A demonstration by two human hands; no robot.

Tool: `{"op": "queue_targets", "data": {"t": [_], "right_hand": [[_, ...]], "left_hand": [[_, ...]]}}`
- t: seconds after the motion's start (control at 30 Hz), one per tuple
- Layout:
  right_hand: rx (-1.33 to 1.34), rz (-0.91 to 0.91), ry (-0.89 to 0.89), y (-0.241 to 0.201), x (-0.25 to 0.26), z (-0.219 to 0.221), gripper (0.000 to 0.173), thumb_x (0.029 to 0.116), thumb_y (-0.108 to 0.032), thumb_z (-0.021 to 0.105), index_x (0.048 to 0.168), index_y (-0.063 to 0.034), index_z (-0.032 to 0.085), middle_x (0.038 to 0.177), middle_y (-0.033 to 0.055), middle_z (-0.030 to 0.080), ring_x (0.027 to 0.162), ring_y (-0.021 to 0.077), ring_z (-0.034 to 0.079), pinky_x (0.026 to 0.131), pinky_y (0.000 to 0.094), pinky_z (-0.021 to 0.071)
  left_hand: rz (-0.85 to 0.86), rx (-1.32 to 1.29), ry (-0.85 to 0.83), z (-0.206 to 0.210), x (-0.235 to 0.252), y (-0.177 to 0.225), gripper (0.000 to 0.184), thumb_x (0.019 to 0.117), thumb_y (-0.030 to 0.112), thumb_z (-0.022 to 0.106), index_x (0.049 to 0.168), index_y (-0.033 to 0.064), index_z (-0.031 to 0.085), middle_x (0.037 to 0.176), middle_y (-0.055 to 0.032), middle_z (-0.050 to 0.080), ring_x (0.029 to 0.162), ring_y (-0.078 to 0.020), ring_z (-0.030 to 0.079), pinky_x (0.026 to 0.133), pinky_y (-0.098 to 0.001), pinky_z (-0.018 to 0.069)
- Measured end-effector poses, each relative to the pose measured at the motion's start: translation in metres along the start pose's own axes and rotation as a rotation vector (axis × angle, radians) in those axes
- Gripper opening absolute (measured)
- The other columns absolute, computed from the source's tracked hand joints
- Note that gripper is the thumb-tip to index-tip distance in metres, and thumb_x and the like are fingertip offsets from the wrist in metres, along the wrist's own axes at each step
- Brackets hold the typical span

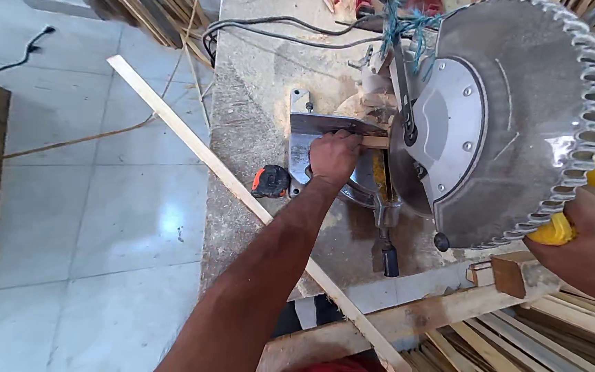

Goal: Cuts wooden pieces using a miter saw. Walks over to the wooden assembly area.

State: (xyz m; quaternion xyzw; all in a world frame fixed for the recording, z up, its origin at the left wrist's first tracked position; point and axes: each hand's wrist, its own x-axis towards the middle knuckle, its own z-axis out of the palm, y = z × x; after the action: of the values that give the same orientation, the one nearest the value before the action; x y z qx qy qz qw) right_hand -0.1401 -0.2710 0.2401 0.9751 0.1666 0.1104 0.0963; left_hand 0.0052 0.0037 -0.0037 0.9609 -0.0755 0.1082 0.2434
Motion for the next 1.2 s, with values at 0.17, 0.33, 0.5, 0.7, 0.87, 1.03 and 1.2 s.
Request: {"op": "queue_targets", "data": {"t": [0.17, 0.33, 0.5, 0.7, 0.87, 1.03, 1.2], "right_hand": [[-0.004, 0.037, -0.016, 0.0004, -0.0020, 0.0028, 0.037, 0.0834, -0.039, 0.059, 0.078, -0.0035, 0.056, 0.070, 0.0141, 0.057, 0.061, 0.0349, 0.061, 0.046, 0.0518, 0.0433], [-0.002, 0.019, -0.010, -0.0006, -0.0007, 0.0025, 0.036, 0.0829, -0.038, 0.059, 0.078, -0.0025, 0.056, 0.069, 0.0145, 0.057, 0.060, 0.0352, 0.061, 0.046, 0.0516, 0.0436], [-0.002, 0.019, 0.000, -0.0015, -0.0018, 0.0042, 0.036, 0.0840, -0.038, 0.059, 0.077, -0.0023, 0.056, 0.069, 0.0144, 0.057, 0.061, 0.0352, 0.061, 0.047, 0.0512, 0.0444], [-0.003, 0.011, 0.002, -0.0015, -0.0024, 0.0051, 0.035, 0.0833, -0.037, 0.059, 0.076, -0.0030, 0.055, 0.069, 0.0145, 0.057, 0.061, 0.0355, 0.061, 0.047, 0.0513, 0.0436], [-0.008, 0.010, 0.007, -0.0018, -0.0029, 0.0051, 0.035, 0.0834, -0.037, 0.060, 0.076, -0.0034, 0.054, 0.068, 0.0146, 0.056, 0.059, 0.0357, 0.061, 0.046, 0.0513, 0.0431], [-0.010, -0.014, 0.027, -0.0014, -0.0024, 0.0060, 0.034, 0.0846, -0.036, 0.059, 0.077, -0.0037, 0.054, 0.068, 0.0140, 0.056, 0.058, 0.0349, 0.060, 0.045, 0.0508, 0.0423], [-0.013, -0.010, 0.026, -0.0025, -0.0022, 0.0054, 0.034, 0.0839, -0.036, 0.059, 0.075, -0.0043, 0.053, 0.067, 0.0134, 0.055, 0.057, 0.0345, 0.059, 0.045, 0.0501, 0.0418]], "left_hand": [[0.007, 0.030, -0.012, 0.0015, 0.0022, 0.0000, 0.026, 0.1026, 0.042, 0.056, 0.108, 0.0278, 0.077, 0.108, 0.0002, 0.076, 0.098, -0.0280, 0.071, 0.077, -0.0530, 0.0548], [-0.007, 0.036, -0.008, 0.0013, 0.0020, 0.0015, 0.027, 0.1028, 0.043, 0.056, 0.108, 0.0276, 0.077, 0.109, 0.0001, 0.076, 0.098, -0.0286, 0.071, 0.077, -0.0528, 0.0540], [-0.009, 0.040, -0.035, 0.0000, 0.0019, 0.0023, 0.027, 0.1032, 0.044, 0.056, 0.110, 0.0279, 0.077, 0.109, -0.0007, 0.075, 0.099, -0.0285, 0.070, 0.078, -0.0527, 0.0536], [-0.014, 0.027, -0.042, -0.0017, 0.0019, 0.0036, 0.027, 0.1030, 0.043, 0.056, 0.108, 0.0268, 0.077, 0.108, -0.0010, 0.075, 0.099, -0.0284, 0.070, 0.078, -0.0526, 0.0532], [-0.023, 0.016, -0.064, -0.0021, 0.0029, 0.0036, 0.029, 0.1035, 0.044, 0.054, 0.110, 0.0262, 0.076, 0.110, -0.0027, 0.075, 0.101, -0.0308, 0.070, 0.080, -0.0554, 0.0539], [-0.040, 0.019, -0.062, -0.0030, 0.0031, 0.0050, 0.027, 0.1032, 0.041, 0.055, 0.109, 0.0267, 0.077, 0.110, -0.0016, 0.075, 0.101, -0.0298, 0.070, 0.080, -0.0547, 0.0534], [-0.042, 0.024, -0.058, -0.0028, 0.0030, 0.0051, 0.026, 0.1030, 0.041, 0.055, 0.110, 0.0281, 0.077, 0.109, -0.0016, 0.075, 0.099, -0.0295, 0.070, 0.079, -0.0542, 0.0534]]}}
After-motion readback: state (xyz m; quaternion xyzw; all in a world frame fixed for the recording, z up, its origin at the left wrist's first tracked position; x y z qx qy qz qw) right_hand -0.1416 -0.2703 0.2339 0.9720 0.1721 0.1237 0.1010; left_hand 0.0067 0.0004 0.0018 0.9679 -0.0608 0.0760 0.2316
